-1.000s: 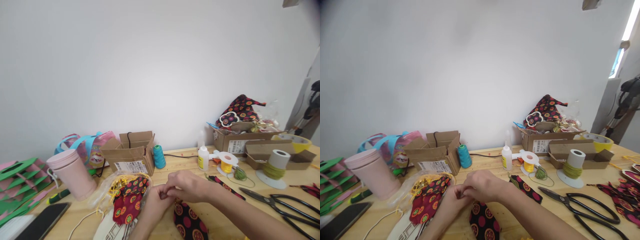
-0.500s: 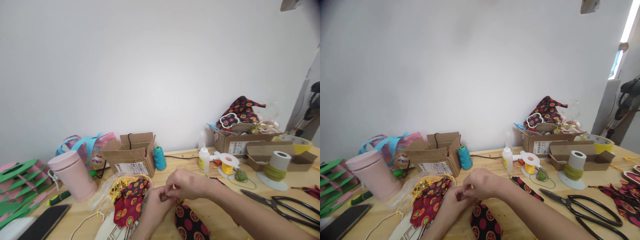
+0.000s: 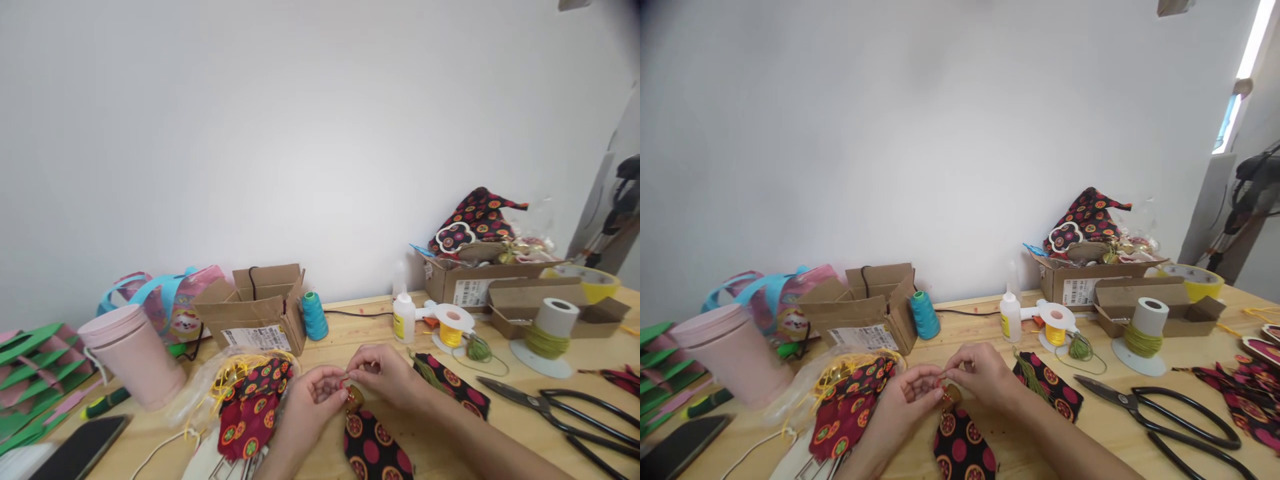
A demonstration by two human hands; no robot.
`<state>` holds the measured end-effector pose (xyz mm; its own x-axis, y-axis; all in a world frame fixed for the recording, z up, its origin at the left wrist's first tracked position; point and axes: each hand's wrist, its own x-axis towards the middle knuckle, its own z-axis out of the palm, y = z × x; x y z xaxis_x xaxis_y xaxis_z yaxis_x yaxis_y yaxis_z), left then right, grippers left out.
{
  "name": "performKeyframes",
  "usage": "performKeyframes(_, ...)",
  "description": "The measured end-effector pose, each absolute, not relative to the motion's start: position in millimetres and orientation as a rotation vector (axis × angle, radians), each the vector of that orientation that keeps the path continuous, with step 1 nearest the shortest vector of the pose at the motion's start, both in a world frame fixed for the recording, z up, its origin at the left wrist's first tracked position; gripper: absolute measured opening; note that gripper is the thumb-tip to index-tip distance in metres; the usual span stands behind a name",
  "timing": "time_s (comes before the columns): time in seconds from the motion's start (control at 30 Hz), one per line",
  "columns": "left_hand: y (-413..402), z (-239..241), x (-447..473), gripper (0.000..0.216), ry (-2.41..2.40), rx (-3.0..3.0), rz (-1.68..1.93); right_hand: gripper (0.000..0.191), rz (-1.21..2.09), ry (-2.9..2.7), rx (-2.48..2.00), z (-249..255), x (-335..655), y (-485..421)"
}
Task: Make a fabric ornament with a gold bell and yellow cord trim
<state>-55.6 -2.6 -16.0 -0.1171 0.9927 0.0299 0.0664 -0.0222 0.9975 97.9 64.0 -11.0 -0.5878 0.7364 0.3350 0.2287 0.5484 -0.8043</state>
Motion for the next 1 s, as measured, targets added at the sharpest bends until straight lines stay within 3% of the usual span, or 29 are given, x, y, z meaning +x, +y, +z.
performKeyframes(0.53,-3.5,-10.9,-54.4,0.011,1.300,1.199,1.295,0.004,1.254,-1.738,-0.816,-16.7,81.2,48.9)
performKeyframes(0.67,-3.3,-10.4,-55.1,0.012,1.287,1.172,1.299,0.020,1.249,-1.802,-0.743,-18.3,87.2,51.2)
performKeyframes(0.8,-2.0,-11.9,-57.4,0.016,1.262,1.130,1.312,0.032,0.929,-2.052,-0.661,-15.4,92.3,51.1)
performKeyframes(1.0,-2.6,-11.5,-57.6,0.019,1.239,1.074,1.310,0.035,0.266,-2.358,-0.557,-21.0,94.9,53.3)
